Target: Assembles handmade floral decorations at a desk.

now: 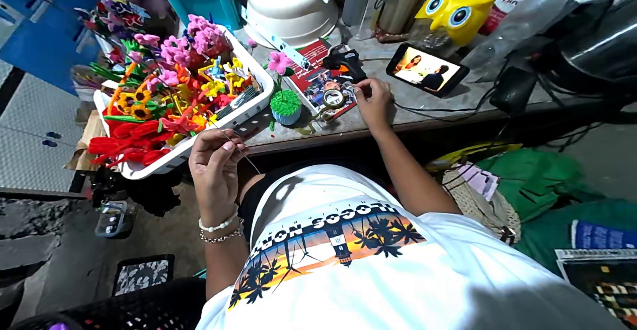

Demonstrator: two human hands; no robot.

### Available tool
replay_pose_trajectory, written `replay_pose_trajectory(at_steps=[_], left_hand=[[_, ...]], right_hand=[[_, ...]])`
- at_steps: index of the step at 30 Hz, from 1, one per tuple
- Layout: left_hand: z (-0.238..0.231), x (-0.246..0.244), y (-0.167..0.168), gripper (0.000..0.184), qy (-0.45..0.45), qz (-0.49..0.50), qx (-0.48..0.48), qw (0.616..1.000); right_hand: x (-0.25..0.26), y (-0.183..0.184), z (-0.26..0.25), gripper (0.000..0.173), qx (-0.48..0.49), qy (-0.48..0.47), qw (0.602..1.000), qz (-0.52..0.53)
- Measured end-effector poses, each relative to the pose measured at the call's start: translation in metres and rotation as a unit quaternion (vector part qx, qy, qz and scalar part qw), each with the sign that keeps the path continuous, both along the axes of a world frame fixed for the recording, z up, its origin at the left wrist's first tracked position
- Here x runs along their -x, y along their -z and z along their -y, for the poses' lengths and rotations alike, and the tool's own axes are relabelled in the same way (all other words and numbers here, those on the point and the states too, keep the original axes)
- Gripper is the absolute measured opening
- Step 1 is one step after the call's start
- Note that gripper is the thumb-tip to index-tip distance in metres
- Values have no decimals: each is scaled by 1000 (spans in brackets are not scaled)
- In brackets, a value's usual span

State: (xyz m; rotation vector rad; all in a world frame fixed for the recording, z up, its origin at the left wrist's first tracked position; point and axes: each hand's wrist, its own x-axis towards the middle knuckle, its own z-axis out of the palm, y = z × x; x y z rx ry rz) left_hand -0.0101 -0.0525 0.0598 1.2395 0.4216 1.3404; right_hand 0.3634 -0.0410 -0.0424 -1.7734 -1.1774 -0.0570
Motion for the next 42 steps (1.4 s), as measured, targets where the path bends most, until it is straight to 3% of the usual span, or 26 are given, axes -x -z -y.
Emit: replay_pose_trajectory(at_steps=[12,19,25,29,36,42], left_hand=[[-3,2,4,19,-13,-6,-13,1000],[-4,4,2,20,-30,-16,-13,999],[-8,9,1,20,-49,-18,-21,998],[-10,11,3,21,-66,-19,6,998],[-12,14,1,21,-79,-34,3,996],[-13,18,-3,18,-122,-53,-23,991]], right_hand=[[3,-1,1,19,29,5,999,43],[12,-8,13,33,122,18,990,63],[21,-17,22,31,58,7,994,88],[34,-39,6,29,-9,-72,991,113],[72,-64,-93,32,85,-290,946,119],[98,-77,-133,41,134,-336,932,37]])
